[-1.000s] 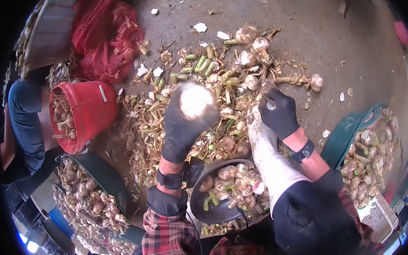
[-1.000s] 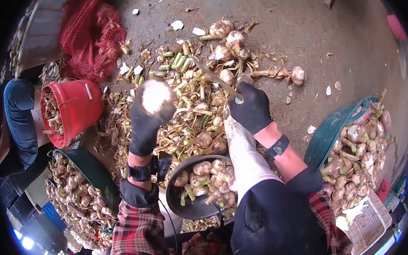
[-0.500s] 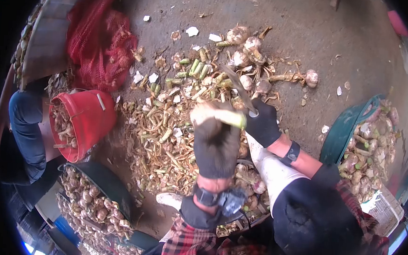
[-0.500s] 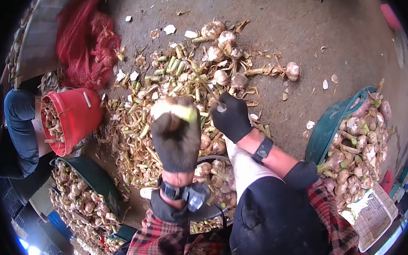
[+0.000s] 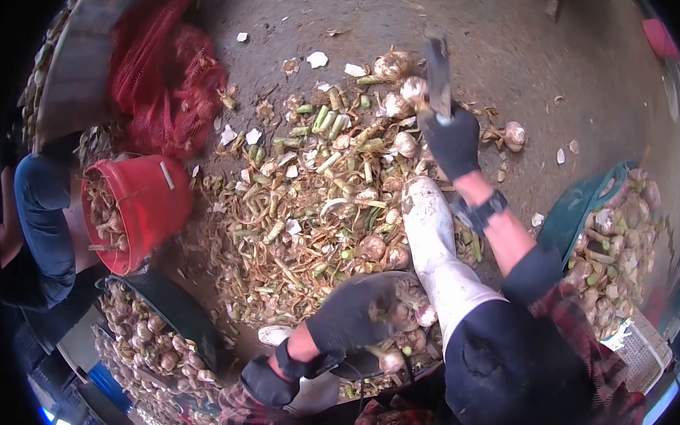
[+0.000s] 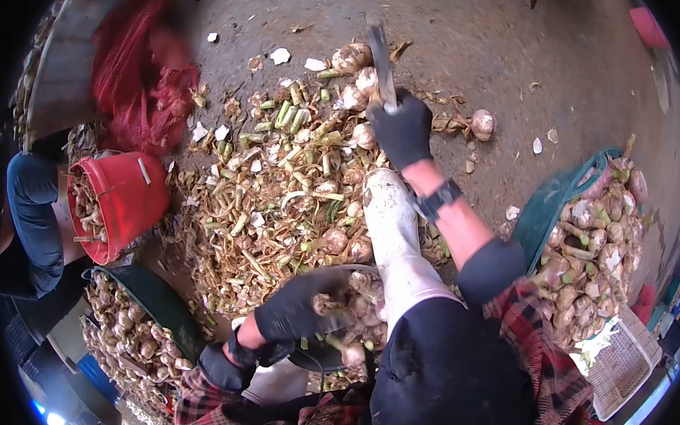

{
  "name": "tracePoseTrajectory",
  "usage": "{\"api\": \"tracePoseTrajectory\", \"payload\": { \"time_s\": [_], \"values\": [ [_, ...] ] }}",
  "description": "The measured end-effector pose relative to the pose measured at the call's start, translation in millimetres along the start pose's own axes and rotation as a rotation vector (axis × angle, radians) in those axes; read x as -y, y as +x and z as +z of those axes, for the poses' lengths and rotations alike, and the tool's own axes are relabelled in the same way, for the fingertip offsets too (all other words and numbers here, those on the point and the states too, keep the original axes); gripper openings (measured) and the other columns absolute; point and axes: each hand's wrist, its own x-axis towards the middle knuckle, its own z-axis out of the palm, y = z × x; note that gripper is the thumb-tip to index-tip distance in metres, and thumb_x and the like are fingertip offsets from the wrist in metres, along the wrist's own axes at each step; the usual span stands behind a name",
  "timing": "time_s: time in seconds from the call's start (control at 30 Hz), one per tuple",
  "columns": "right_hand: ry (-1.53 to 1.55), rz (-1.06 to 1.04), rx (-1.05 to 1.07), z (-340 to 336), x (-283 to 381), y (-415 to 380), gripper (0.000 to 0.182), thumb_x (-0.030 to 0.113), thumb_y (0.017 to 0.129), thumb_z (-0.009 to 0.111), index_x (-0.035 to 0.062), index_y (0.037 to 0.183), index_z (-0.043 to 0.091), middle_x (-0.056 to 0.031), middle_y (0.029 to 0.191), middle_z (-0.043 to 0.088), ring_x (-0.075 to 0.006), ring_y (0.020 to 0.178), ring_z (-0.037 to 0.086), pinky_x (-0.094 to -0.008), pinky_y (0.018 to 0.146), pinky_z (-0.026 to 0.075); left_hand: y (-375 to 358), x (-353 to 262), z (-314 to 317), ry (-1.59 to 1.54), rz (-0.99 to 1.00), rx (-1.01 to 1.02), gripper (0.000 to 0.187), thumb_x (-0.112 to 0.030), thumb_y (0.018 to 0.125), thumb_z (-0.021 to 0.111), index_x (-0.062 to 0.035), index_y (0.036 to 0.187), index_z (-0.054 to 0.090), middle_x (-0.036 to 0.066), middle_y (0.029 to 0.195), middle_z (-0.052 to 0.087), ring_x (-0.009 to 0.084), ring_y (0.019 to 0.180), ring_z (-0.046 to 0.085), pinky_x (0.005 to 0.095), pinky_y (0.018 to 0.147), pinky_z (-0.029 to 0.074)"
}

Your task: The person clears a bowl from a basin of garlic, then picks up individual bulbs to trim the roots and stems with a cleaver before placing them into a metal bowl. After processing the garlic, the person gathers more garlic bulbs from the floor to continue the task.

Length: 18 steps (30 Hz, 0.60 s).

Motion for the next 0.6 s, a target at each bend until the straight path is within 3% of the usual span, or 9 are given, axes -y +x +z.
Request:
{"api": "tracePoseTrajectory", "payload": {
  "time_s": [0.03,0.1,0.17,0.2,0.27,0.3,0.4,0.53,0.6],
  "values": [
    [0.067,-0.016,0.055,-3.8,3.3,-14.0,0.019,0.019,0.081,0.070,0.0003,0.086,0.066,-0.0088,0.064,0.064,-0.0148,0.057,0.063,-0.0292,0.053,0.049,6.6,18.6,2.1,-0.384,0.002,-0.174,0.056,-0.022,0.085,0.071,-0.0041,0.132,0.046,0.012,0.102,0.063,0.0186,0.090,0.064,0.0317,0.083,0.052],
    [0.166,-0.130,0.171,-8.8,9.9,-46.6,0.018,0.017,0.082,0.069,0.0009,0.090,0.067,-0.0082,0.067,0.066,-0.0140,0.059,0.064,-0.0288,0.053,0.049,42.3,7.6,-30.0,-0.465,-0.124,-0.474,0.068,-0.033,0.090,0.065,0.0056,0.137,0.034,0.017,0.105,0.064,0.0233,0.096,0.065,0.0307,0.081,0.055],
    [0.217,-0.462,0.205,-3.3,11.3,-71.9,0.017,0.016,0.082,0.068,0.0010,0.091,0.066,-0.0085,0.071,0.067,-0.0134,0.063,0.065,-0.0295,0.054,0.049,68.3,-5.7,-53.7,-0.790,-0.102,-0.593,0.079,-0.051,0.089,0.060,0.0070,0.136,0.034,0.022,0.113,0.060,0.0290,0.096,0.066,0.0417,0.082,0.056],
    [0.082,-0.566,0.256,-4.8,14.3,-81.8,0.016,0.013,0.079,0.070,0.0005,0.088,0.065,-0.0087,0.070,0.066,-0.0177,0.062,0.065,-0.0316,0.056,0.050,77.4,-10.0,-62.0,-0.999,-0.141,-0.587,0.073,-0.050,0.091,0.058,0.0059,0.133,0.039,0.020,0.114,0.059,0.0286,0.095,0.065,0.0431,0.083,0.055],
    [0.120,-0.573,0.390,-5.1,20.0,-95.5,0.016,0.009,0.075,0.072,0.0019,0.086,0.063,-0.0094,0.072,0.064,-0.0233,0.063,0.065,-0.0333,0.058,0.051,89.4,5.6,-63.2,-0.593,0.037,-0.655,0.058,-0.041,0.095,0.056,0.0038,0.129,0.045,0.017,0.113,0.061,0.0260,0.097,0.065,0.0399,0.084,0.055],
    [0.194,-0.571,0.418,-4.9,26.1,-97.7,0.016,0.006,0.072,0.072,0.0040,0.085,0.063,-0.0100,0.077,0.063,-0.0262,0.065,0.065,-0.0326,0.060,0.052,92.9,12.1,-63.1,-1.185,0.089,-0.707,0.039,-0.024,0.095,0.058,0.0032,0.121,0.051,0.014,0.109,0.063,0.0236,0.092,0.067,0.0342,0.080,0.058],
    [0.195,-0.648,0.472,-12.4,19.2,-94.6,0.019,0.006,0.072,0.073,0.0054,0.087,0.063,-0.0106,0.082,0.064,-0.0236,0.069,0.065,-0.0316,0.060,0.052,87.8,17.2,-56.3,-0.695,0.078,-0.810,0.043,-0.009,0.088,0.062,0.0030,0.123,0.039,0.012,0.088,0.062,0.0216,0.084,0.067,0.0276,0.065,0.058],
    [-0.104,-0.730,0.377,-25.3,17.6,-89.1,0.026,0.007,0.067,0.074,0.0067,0.086,0.056,-0.0094,0.077,0.057,-0.0289,0.067,0.063,-0.0380,0.057,0.051,77.6,44.6,-57.1,-0.024,0.175,-0.938,0.055,-0.014,0.087,0.067,0.0030,0.125,0.031,0.015,0.096,0.060,0.0190,0.079,0.064,0.0264,0.069,0.055],
    [-0.175,-0.777,0.360,-25.5,26.5,-88.6,0.031,0.011,0.064,0.075,0.0067,0.085,0.053,-0.0101,0.078,0.054,-0.0316,0.066,0.061,-0.0409,0.055,0.049,74.8,30.6,-49.1,-0.444,0.176,-0.848,0.062,-0.018,0.085,0.071,0.0039,0.127,0.031,0.012,0.101,0.060,0.0194,0.081,0.064,0.0288,0.075,0.054]
  ]
}}
